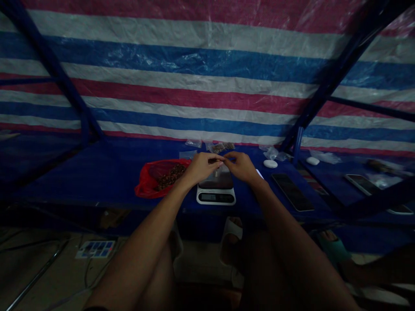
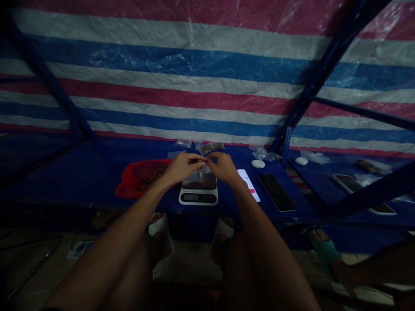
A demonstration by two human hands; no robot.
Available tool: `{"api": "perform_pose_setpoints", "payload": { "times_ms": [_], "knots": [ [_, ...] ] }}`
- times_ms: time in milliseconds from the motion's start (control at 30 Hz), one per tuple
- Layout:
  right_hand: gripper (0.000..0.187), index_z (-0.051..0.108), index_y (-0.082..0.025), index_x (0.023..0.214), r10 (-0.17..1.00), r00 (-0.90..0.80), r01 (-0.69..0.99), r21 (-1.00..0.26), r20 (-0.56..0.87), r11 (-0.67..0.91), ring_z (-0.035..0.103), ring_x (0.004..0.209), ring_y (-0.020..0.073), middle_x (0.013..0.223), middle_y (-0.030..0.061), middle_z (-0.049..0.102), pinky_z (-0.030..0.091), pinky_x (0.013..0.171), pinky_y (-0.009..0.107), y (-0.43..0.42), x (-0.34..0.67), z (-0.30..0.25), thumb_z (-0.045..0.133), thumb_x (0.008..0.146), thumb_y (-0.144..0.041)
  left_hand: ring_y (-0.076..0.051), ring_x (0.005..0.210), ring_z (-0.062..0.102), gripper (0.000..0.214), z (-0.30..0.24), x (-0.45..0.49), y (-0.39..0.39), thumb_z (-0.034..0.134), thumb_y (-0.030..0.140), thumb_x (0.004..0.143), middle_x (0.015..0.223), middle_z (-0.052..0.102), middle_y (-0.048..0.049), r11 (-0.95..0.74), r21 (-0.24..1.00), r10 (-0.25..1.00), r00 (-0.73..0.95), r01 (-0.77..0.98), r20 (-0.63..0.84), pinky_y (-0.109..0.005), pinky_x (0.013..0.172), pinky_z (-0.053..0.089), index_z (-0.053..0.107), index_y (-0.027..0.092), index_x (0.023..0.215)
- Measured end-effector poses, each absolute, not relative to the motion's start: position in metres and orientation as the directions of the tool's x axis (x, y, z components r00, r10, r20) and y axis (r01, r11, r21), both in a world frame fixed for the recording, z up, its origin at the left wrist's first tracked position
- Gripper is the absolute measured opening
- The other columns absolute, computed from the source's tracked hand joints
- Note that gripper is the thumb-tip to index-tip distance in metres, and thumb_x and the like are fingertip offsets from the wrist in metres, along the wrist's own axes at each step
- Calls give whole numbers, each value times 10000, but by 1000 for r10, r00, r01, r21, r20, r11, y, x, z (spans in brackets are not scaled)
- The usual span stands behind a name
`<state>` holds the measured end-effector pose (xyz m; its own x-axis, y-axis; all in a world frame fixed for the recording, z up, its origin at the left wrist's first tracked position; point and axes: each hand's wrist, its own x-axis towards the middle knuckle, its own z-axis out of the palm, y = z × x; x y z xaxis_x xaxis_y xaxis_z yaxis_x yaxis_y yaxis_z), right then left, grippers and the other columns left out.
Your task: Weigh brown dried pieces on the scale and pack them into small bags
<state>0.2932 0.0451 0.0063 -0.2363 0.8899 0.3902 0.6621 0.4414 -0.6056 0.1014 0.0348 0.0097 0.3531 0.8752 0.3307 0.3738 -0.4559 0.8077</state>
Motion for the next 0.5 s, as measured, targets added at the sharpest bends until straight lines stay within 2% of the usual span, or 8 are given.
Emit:
{"api": "perform_pose_setpoints", "payload": {
  "times_ms": [267,500],
  "knots": [
    [200,821,-161,976,913,-203,664,-636,353,394,766,965,246,1049,91,828,536,857,315,44,297,7,624,957,-195,-210,914,766,247,4,103,41,699,221,933,1067,828,-91,-482,747,864,391,458,317,-334,836,579,811,180,1150],
    [207,817,-157,973,911,-203,648,-649,359,399,766,960,248,1037,92,827,539,882,331,42,298,9,618,955,-207,-217,978,774,229,-1,103,45,711,181,909,1083,827,-88,-488,755,858,399,438,323,-346,904,592,815,183,1113]
  ]
}}
